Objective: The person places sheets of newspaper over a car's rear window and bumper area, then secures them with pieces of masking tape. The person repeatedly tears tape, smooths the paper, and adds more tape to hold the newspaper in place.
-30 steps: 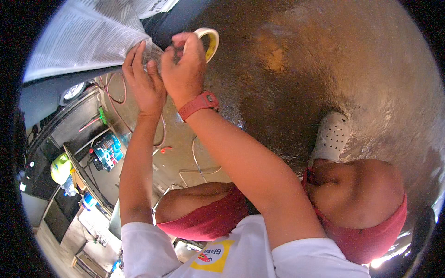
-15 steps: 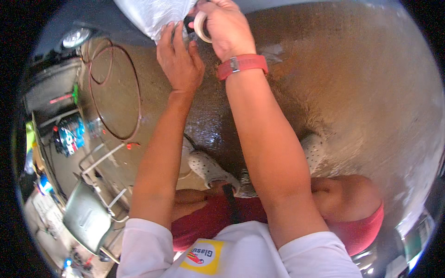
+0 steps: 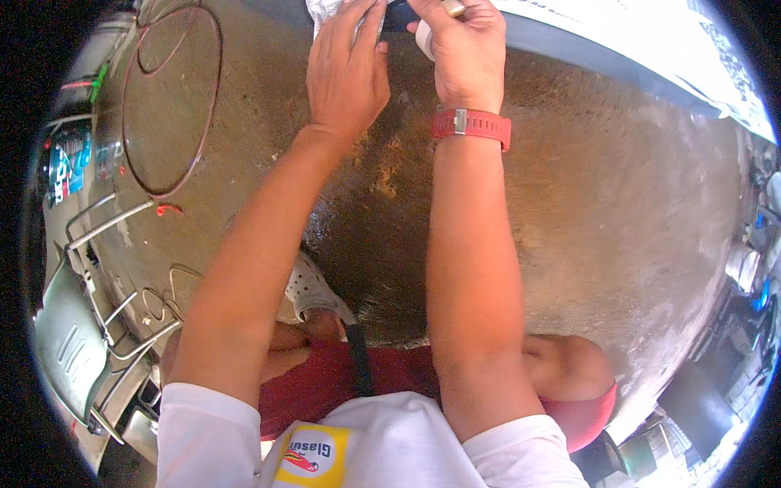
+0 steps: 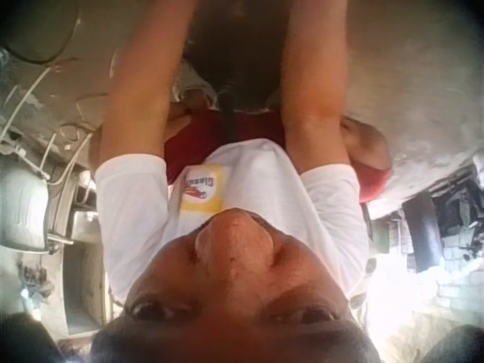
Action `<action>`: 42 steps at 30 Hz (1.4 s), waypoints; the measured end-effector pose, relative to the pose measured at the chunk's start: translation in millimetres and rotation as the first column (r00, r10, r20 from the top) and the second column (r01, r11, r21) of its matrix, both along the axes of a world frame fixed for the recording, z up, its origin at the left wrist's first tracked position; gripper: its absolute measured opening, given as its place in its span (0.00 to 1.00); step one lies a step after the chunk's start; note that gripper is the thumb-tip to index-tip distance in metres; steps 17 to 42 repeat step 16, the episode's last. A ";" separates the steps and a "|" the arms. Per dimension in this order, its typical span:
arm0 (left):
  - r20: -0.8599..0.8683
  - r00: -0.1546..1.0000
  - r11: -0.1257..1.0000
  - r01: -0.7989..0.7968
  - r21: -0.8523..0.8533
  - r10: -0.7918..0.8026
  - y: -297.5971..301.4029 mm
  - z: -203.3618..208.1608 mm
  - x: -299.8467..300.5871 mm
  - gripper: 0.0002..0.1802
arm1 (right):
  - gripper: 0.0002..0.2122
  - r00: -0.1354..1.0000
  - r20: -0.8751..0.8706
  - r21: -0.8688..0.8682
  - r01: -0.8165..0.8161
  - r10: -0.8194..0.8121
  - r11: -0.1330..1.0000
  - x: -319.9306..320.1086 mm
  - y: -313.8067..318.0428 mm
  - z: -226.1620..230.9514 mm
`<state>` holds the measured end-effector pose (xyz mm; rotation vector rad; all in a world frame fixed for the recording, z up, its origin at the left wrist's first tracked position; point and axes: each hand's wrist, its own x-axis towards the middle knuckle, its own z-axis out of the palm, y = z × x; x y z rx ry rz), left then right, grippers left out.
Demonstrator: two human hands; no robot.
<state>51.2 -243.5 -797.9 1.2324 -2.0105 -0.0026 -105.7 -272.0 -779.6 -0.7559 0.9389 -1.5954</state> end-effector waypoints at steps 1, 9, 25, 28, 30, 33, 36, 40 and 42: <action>0.015 1.000 1.000 0.007 -0.020 -0.006 -1.1 0.9 1.0 0.32 | 0.05 0.995 -0.018 0.022 0.095 -0.094 0.995 4.8 -0.6 0.5; 0.064 0.995 0.997 -0.070 -0.035 0.072 -3.5 -6.0 -8.1 0.31 | 0.05 0.905 0.031 0.079 0.421 -0.424 0.904 24.6 -11.8 -8.8; 0.122 0.991 0.998 -0.055 -0.029 0.058 -9.8 -12.9 -1.7 0.33 | 0.11 0.958 0.242 -0.068 0.176 -0.155 0.982 -6.1 -3.3 -27.8; 0.122 0.991 0.998 -0.055 -0.029 0.058 -9.8 -12.9 -1.7 0.33 | 0.11 0.958 0.242 -0.068 0.176 -0.155 0.982 -6.1 -3.3 -27.8; 0.122 0.991 0.998 -0.055 -0.029 0.058 -9.8 -12.9 -1.7 0.33 | 0.11 0.958 0.242 -0.068 0.176 -0.155 0.982 -6.1 -3.3 -27.8; 0.122 0.991 0.998 -0.055 -0.029 0.058 -9.8 -12.9 -1.7 0.33 | 0.11 0.958 0.242 -0.068 0.176 -0.155 0.982 -6.1 -3.3 -27.8; 0.122 0.991 0.998 -0.055 -0.029 0.058 -9.8 -12.9 -1.7 0.33 | 0.11 0.958 0.242 -0.068 0.176 -0.155 0.982 -6.1 -3.3 -27.8; 0.122 0.991 0.998 -0.055 -0.029 0.058 -9.8 -12.9 -1.7 0.33 | 0.11 0.958 0.242 -0.068 0.176 -0.155 0.982 -6.1 -3.3 -27.8; 0.122 0.991 0.998 -0.055 -0.029 0.058 -9.8 -12.9 -1.7 0.33 | 0.11 0.958 0.242 -0.068 0.176 -0.155 0.982 -6.1 -3.3 -27.8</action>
